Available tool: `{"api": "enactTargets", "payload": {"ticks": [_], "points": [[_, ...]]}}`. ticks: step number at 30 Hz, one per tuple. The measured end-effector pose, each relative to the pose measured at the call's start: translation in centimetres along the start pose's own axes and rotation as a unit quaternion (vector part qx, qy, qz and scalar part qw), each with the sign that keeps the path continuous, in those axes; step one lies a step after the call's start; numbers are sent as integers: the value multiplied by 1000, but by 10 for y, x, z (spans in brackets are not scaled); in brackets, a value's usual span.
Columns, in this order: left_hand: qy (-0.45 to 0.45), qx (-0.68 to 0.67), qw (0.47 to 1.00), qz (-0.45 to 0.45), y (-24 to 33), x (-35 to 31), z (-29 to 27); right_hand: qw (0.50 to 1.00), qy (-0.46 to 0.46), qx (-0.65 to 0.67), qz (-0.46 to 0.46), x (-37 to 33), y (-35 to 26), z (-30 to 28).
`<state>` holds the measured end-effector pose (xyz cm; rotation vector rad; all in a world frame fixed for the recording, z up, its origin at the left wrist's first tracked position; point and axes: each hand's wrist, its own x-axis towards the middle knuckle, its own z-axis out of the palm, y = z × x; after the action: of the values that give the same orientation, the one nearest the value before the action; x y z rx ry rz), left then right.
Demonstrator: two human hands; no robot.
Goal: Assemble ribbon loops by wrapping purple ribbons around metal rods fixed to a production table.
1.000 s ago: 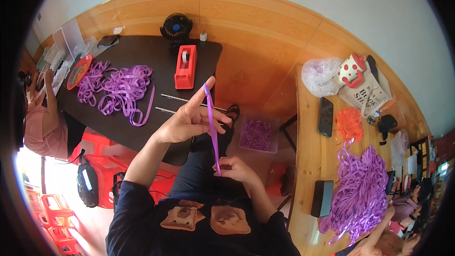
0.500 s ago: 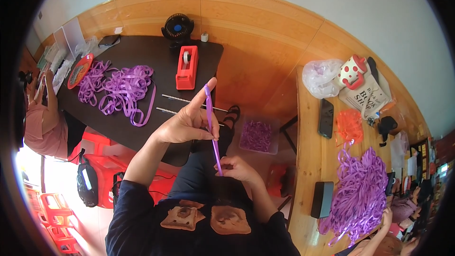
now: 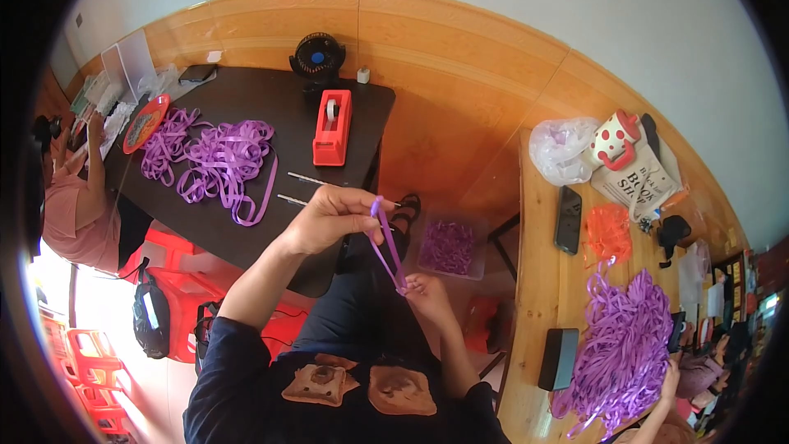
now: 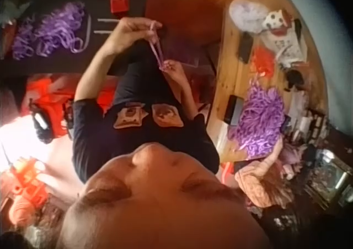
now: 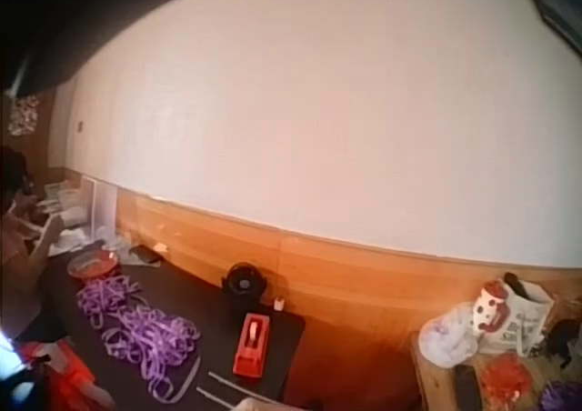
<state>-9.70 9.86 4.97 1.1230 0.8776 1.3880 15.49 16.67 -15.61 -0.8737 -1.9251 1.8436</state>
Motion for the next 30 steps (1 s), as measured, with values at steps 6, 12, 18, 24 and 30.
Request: {"api": "enactTargets", "payload": {"ticks": [6,12,18,24,30], "points": [[-77,-79,990,-92,-14,-9,5,975,65,109,-181,3,-90,-16],[-95,-73,983,-138,-16,-20,21,925,-52,122,-355,10,-184,-4],[-137,-95,971,-172,-12,-30,25,921,-145,-1,-361,14,-195,-9],[-154,-136,959,-194,-17,-35,24,911,-133,-33,-389,12,-197,-7],[-156,-167,954,-193,-21,-37,23,907,-135,-15,-398,10,-195,-7]]}}
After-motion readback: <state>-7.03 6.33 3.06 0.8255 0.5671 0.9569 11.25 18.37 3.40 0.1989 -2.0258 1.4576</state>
